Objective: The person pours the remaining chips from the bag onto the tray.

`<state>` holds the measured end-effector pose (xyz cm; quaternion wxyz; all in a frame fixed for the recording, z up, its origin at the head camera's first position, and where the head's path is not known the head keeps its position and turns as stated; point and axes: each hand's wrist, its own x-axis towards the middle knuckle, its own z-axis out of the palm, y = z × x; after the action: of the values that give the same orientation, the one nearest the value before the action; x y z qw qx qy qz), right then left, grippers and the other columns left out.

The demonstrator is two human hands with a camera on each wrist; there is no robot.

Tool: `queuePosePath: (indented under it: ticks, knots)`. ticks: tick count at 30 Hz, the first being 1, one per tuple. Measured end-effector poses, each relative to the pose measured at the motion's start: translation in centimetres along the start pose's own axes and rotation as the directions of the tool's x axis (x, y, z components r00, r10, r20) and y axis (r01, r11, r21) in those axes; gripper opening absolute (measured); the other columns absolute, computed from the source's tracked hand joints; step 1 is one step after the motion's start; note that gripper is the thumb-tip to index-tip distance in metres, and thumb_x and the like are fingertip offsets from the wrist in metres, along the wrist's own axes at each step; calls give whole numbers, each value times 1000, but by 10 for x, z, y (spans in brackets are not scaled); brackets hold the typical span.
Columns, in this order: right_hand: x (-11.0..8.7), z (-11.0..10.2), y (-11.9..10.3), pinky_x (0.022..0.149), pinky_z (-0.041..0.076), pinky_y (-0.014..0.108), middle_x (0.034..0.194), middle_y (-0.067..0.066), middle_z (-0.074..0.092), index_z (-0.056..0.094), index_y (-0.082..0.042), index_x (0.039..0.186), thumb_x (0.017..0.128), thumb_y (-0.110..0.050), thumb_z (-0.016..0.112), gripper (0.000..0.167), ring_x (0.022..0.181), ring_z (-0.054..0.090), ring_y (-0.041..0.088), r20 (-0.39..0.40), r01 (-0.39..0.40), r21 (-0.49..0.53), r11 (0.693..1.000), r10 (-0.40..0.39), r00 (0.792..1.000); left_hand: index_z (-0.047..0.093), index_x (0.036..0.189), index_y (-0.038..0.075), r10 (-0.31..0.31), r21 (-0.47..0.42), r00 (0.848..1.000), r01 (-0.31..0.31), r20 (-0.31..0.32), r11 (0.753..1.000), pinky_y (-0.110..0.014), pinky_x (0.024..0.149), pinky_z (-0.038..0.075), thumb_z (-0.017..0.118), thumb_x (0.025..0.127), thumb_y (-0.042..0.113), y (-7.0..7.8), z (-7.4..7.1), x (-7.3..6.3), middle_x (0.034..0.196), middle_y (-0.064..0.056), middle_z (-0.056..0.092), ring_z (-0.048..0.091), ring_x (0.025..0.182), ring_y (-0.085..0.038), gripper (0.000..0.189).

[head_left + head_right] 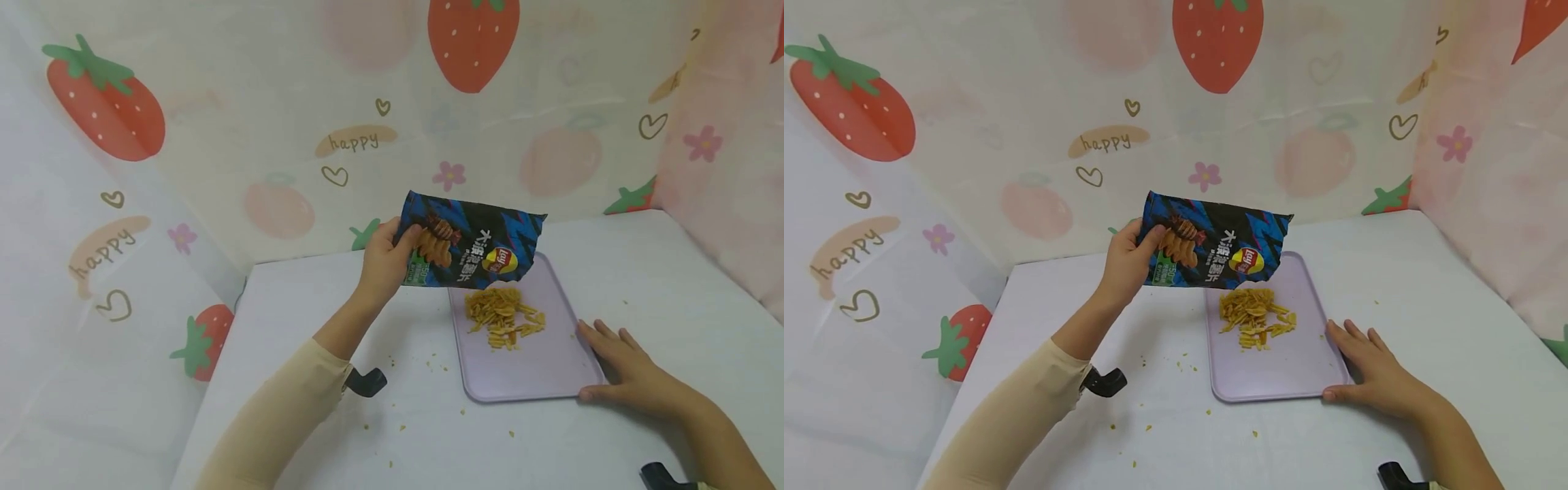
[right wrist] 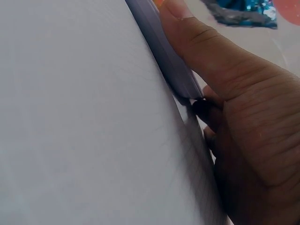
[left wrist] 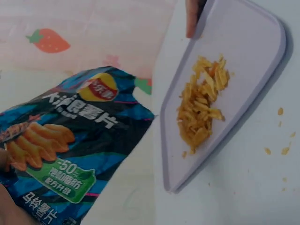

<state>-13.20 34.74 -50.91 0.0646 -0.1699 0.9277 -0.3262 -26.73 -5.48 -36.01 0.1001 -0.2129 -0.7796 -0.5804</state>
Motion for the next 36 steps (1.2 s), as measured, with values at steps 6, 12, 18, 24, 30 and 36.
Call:
queuePosePath:
  ticks: [6,12,18,24,30,36]
  knots:
    - [1,0,-2,123,-20,39,165,28,24,21,-13,164,80,-55,82,112,157,4,43,-5,14,-7,1000,-14,1000,68,115,4,-1,3,999,1,37,1000,-30,80,57,55,107,30,-4,1,-2,104,-8,70,66,93,-16,30]
    - [3,0,-1,122,-21,34,164,28,26,22,-13,164,80,-55,82,112,158,4,40,-16,17,-21,1000,-18,1000,69,113,7,-49,81,994,41,93,996,-29,80,56,56,107,32,-10,3,-7,102,-6,72,64,90,-15,29]
    - [2,1,-1,122,-21,31,164,29,25,22,-12,164,80,-50,83,110,159,1,35,-30,37,-3,999,-37,999,69,114,7,-57,59,997,54,57,997,-30,74,57,56,107,32,-9,-2,-8,99,-7,72,65,84,-17,29]
    - [1,3,-1,122,-20,32,164,30,24,22,-14,164,80,-50,84,110,158,2,37,-38,44,-2,999,-44,998,70,114,5,-81,13,996,80,39,997,-33,80,57,58,106,30,-17,-8,-11,105,-9,73,67,90,-18,28]
    - [0,2,0,122,-20,49,165,31,18,19,-14,164,80,-49,84,112,155,0,50,-17,16,31,999,-16,1000,66,127,8,-120,-56,992,122,31,991,-41,95,57,58,106,32,-17,-17,-12,122,-7,70,67,111,-20,33]
    - [-1,4,2,121,-21,27,163,32,24,21,-12,164,81,-43,84,109,159,-6,16,-49,78,14,997,-78,996,63,133,10,-111,-128,994,111,9,986,-35,89,58,56,107,32,-12,-25,-13,120,-8,69,66,109,-20,35]
